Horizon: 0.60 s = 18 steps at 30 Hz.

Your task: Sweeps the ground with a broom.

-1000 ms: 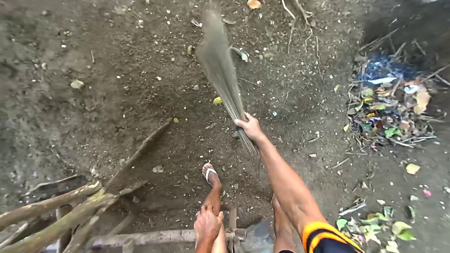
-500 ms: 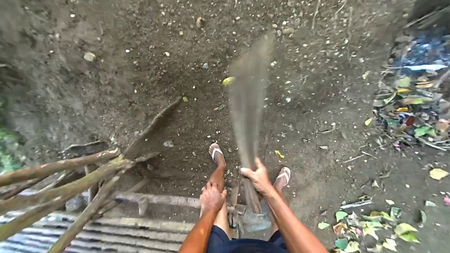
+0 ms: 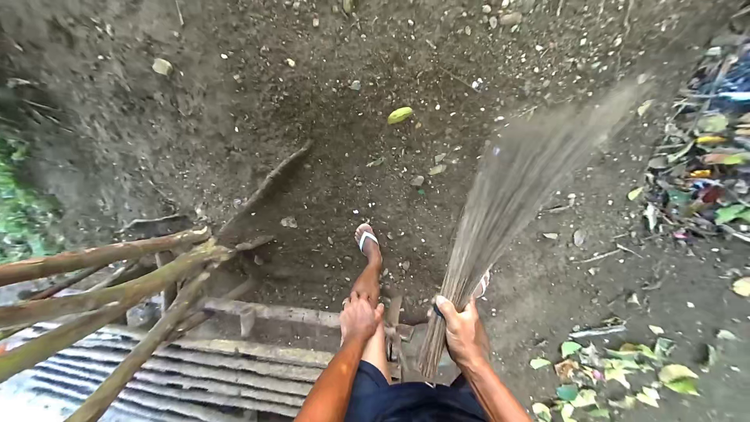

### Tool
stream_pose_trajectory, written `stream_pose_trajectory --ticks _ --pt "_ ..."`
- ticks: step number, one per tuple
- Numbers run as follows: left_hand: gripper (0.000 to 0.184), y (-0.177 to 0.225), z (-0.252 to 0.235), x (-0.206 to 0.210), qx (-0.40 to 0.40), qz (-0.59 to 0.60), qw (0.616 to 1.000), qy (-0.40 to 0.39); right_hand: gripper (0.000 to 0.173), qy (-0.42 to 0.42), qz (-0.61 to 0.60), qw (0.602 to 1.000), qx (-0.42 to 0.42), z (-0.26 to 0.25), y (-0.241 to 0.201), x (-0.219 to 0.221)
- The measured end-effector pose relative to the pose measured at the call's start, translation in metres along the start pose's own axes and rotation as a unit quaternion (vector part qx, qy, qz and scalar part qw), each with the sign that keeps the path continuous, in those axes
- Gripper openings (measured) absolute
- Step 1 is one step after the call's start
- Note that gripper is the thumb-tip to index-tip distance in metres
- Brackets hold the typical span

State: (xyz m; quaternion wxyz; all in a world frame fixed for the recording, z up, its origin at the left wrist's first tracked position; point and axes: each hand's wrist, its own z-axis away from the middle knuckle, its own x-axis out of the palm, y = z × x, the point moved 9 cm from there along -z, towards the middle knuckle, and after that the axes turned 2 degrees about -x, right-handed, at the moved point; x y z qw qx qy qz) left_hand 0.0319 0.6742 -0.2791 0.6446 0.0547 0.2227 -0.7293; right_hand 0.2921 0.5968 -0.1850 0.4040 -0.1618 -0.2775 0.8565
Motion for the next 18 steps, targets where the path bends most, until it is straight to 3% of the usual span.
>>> stream_pose_trajectory --ticks 3,6,8,10,13,15,18 --pt "0.067 0.007 0.007 -0.005 0.005 -0.007 1.0 0.0 0.081 -0.166 0.144 0.975 0.043 -0.024 0.011 0.028" --pt "0.066 0.015 0.008 -0.003 0.006 -0.017 1.0 0.01 0.076 -0.272 0.147 0.947 0.089 -0.072 0.041 0.079" --pt "0.066 0.013 0.009 0.002 0.003 -0.026 1.0 0.014 0.067 -0.191 0.103 0.971 0.099 -0.075 0.063 0.073" --pt "0.066 0.011 0.004 0.004 0.001 -0.035 0.999 0.016 0.065 -0.051 0.073 0.993 0.08 -0.044 0.065 0.036" --pt "0.068 0.004 0.004 0.011 -0.009 -0.042 0.999 0.006 0.082 0.067 0.067 0.995 0.021 0.017 0.054 -0.021" --pt "0.067 0.009 0.001 0.006 -0.005 -0.039 0.999 0.014 0.087 0.036 0.062 0.997 -0.014 0.017 0.036 -0.024" --pt "0.066 0.014 0.005 0.003 -0.005 -0.055 0.998 0.015 0.086 -0.156 0.087 0.984 0.0 -0.032 0.01 0.038"
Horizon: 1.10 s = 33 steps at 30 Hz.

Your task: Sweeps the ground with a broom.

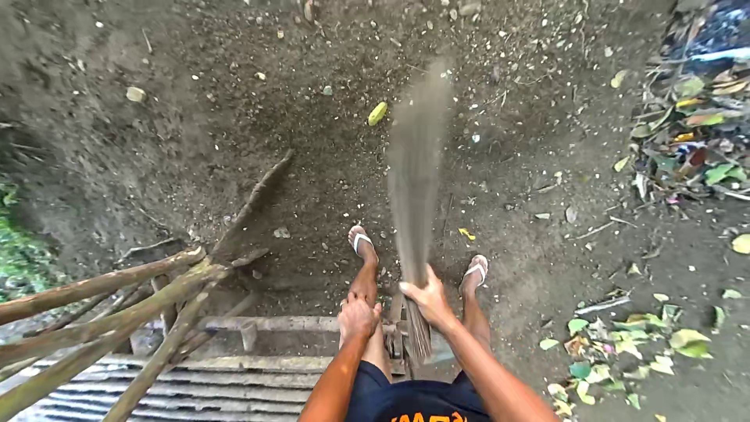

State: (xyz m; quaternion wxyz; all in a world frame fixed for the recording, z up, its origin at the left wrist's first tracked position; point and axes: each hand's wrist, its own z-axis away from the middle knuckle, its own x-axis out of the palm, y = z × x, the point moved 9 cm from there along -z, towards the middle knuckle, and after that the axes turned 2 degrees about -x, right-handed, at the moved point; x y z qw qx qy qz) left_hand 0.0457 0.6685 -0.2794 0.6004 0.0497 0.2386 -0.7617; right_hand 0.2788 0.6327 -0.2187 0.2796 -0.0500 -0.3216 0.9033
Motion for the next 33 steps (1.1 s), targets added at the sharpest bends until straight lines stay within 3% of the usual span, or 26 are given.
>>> stream_pose_trajectory --ticks 2,3,5,7,9,11,13,15,17,19,22,24,27,29,30,33 --pt "0.066 0.01 0.003 0.0 0.008 -0.012 1.0 0.006 0.081 -0.093 0.013 0.995 0.021 -0.065 -0.021 0.024" --pt "0.066 0.015 0.005 0.003 0.01 -0.016 1.0 0.009 0.076 -0.093 -0.004 0.995 0.025 -0.09 -0.024 0.025" --pt "0.065 0.015 0.005 0.0 0.007 -0.031 0.999 0.021 0.067 -0.01 -0.089 0.996 0.027 -0.104 -0.021 0.009" --pt "0.065 0.014 0.0 0.001 0.006 -0.033 0.999 0.028 0.059 0.129 -0.144 0.981 0.019 -0.074 -0.012 -0.037" --pt "0.065 0.014 -0.003 0.004 0.003 -0.029 0.999 0.029 0.061 0.251 -0.125 0.96 0.002 -0.028 0.002 -0.091" --pt "0.065 0.011 -0.002 0.005 -0.002 -0.031 0.999 0.023 0.073 0.289 -0.073 0.955 0.002 0.017 0.026 -0.13" --pt "0.065 0.014 -0.005 0.0 -0.003 -0.026 0.999 0.021 0.078 0.221 -0.011 0.974 0.037 0.044 0.048 -0.143" --pt "0.066 0.017 -0.004 -0.004 -0.003 -0.021 1.0 0.021 0.077 0.093 0.028 0.99 0.103 0.049 0.073 -0.131" --pt "0.066 0.022 0.001 -0.003 0.002 -0.032 0.999 0.023 0.071 -0.041 0.094 0.983 0.155 0.037 0.099 -0.119" --pt "0.066 0.027 0.001 -0.002 0.001 -0.043 0.999 0.029 0.069 -0.1 0.151 0.968 0.171 0.009 0.129 -0.135" --pt "0.065 0.025 0.003 0.0 0.001 -0.055 0.998 0.038 0.061 0.024 0.201 0.954 0.22 0.005 0.178 -0.23" --pt "0.065 0.028 -0.001 -0.001 -0.003 -0.056 0.998 0.04 0.059 0.175 0.207 0.93 0.25 0.032 0.181 -0.305" --pt "0.063 0.024 0.003 0.003 -0.007 -0.06 0.998 0.032 0.06 0.37 0.188 0.879 0.236 0.094 0.164 -0.361" --pt "0.062 0.027 0.003 0.004 -0.006 -0.062 0.997 0.039 0.064 0.416 0.16 0.873 0.199 0.122 0.144 -0.365" --pt "0.061 0.03 0.002 0.002 -0.009 -0.063 0.997 0.04 0.063 0.394 0.153 0.887 0.184 0.129 0.132 -0.352" --pt "0.063 0.03 0.004 0.005 -0.013 -0.073 0.997 0.035 0.063 0.185 0.169 0.952 0.177 0.117 0.115 -0.271"
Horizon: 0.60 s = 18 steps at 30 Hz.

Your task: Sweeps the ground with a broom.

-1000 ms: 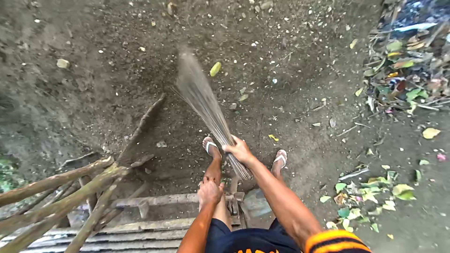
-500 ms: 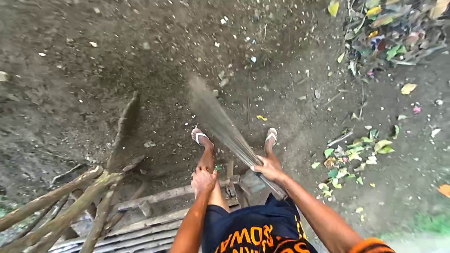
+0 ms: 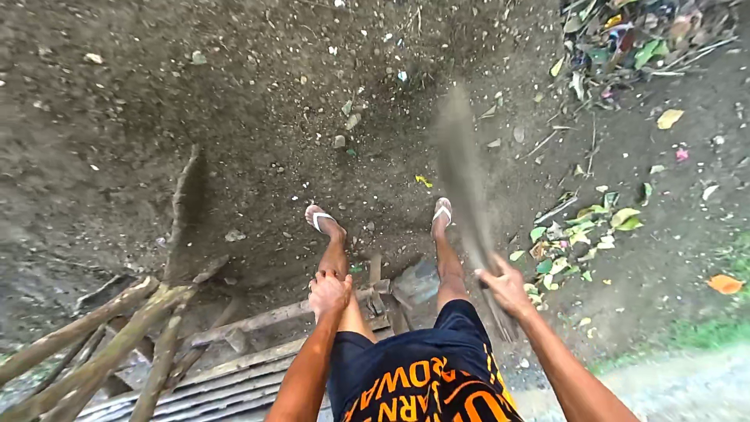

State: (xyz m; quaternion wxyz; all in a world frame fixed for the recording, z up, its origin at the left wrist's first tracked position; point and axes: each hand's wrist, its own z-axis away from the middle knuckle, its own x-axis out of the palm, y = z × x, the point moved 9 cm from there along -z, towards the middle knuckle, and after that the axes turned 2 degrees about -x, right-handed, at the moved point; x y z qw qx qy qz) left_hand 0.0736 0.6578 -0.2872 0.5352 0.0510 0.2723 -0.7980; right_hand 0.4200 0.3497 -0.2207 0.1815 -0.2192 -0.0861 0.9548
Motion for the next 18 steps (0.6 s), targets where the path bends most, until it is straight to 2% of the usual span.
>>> stream_pose_trajectory --ticks 2,3,4,5,7,9,11,12,14,16,18 --pt "0.062 0.005 0.0 -0.002 0.002 0.003 1.0 0.003 0.067 -0.16 0.06 0.984 -0.04 -0.017 -0.033 0.065" --pt "0.062 0.007 0.002 0.0 0.001 0.005 1.0 0.002 0.069 -0.206 0.098 0.972 -0.059 -0.032 -0.047 0.092" --pt "0.062 0.006 0.005 0.003 0.0 0.004 1.0 0.001 0.07 -0.213 0.121 0.967 -0.073 -0.046 -0.052 0.111" --pt "0.062 0.004 0.007 0.006 0.0 0.002 1.0 0.001 0.069 -0.183 0.111 0.974 -0.07 -0.056 -0.05 0.121" --pt "0.061 0.005 0.003 0.009 0.001 0.003 1.0 0.006 0.064 -0.053 -0.002 0.998 -0.026 -0.052 -0.037 0.108" --pt "0.062 0.007 0.002 0.009 0.001 0.008 1.0 -0.001 0.065 0.091 -0.099 0.991 0.007 -0.018 -0.019 0.073" --pt "0.063 0.004 0.007 0.012 -0.002 0.011 1.0 -0.016 0.071 0.136 -0.115 0.984 0.011 0.02 0.001 0.033" --pt "0.063 0.006 0.006 0.01 -0.003 0.011 1.0 -0.019 0.072 0.111 -0.086 0.99 0.003 0.025 0.01 0.018" --pt "0.062 0.006 0.007 0.009 -0.006 0.009 1.0 -0.019 0.074 -0.024 0.045 0.999 0.001 0.017 0.029 0.007" --pt "0.062 0.01 0.006 0.009 -0.001 -0.002 1.0 -0.011 0.071 -0.174 0.194 0.965 -0.01 -0.021 0.042 0.014" --pt "0.06 0.014 0.005 0.014 0.005 -0.009 1.0 0.001 0.061 -0.232 0.295 0.926 -0.04 -0.075 0.042 0.009"
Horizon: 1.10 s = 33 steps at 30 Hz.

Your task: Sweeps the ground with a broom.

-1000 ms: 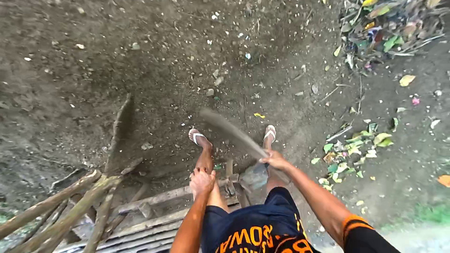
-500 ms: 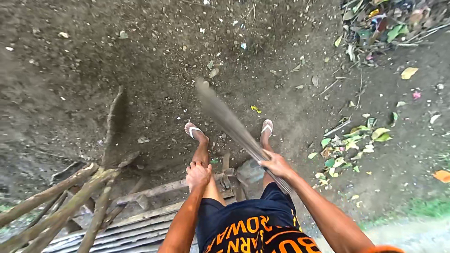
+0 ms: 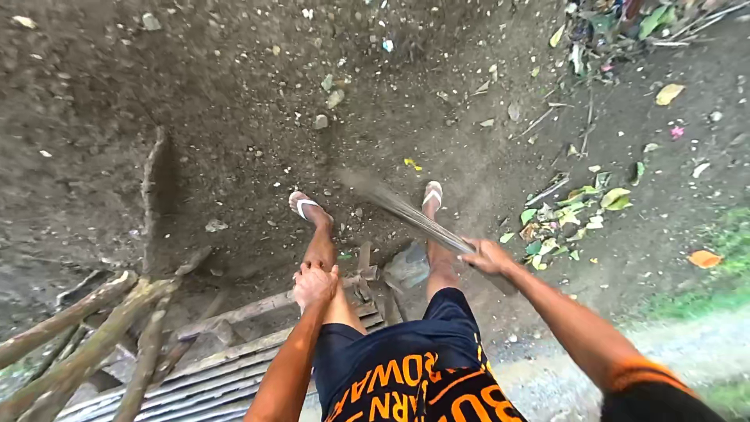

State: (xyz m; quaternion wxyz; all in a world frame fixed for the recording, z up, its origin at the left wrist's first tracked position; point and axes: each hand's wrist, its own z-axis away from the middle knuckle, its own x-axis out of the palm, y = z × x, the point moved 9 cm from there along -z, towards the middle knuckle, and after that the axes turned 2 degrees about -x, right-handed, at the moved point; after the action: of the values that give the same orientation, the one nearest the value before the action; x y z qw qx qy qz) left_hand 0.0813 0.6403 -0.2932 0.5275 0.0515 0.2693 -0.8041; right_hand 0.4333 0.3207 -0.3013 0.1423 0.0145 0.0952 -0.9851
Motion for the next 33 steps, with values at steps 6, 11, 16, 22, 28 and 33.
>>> stream_pose_trajectory --ticks 6,11,16,22,28,33 --pt "0.06 0.001 -0.001 0.009 0.01 -0.026 0.999 0.032 0.047 0.267 0.031 0.953 0.141 -0.006 0.124 -0.22" --pt "0.058 0.001 -0.004 0.007 -0.005 -0.015 0.999 0.039 0.052 0.479 -0.126 0.84 0.221 0.075 0.132 -0.31" --pt "0.057 0.01 -0.007 0.0 -0.015 -0.005 0.999 0.05 0.063 0.293 -0.09 0.949 0.079 0.066 0.093 -0.194" --pt "0.056 0.002 -0.007 -0.007 0.014 0.027 0.996 0.089 0.051 0.113 0.091 0.986 0.078 0.0 0.138 -0.23" --pt "0.055 -0.004 -0.003 0.0 0.032 0.041 0.994 0.093 0.042 0.41 0.012 0.849 0.332 0.069 0.213 -0.362" --pt "0.055 0.001 -0.001 0.004 0.004 0.039 0.996 0.082 0.06 0.387 -0.075 0.914 0.097 0.061 0.151 -0.281"
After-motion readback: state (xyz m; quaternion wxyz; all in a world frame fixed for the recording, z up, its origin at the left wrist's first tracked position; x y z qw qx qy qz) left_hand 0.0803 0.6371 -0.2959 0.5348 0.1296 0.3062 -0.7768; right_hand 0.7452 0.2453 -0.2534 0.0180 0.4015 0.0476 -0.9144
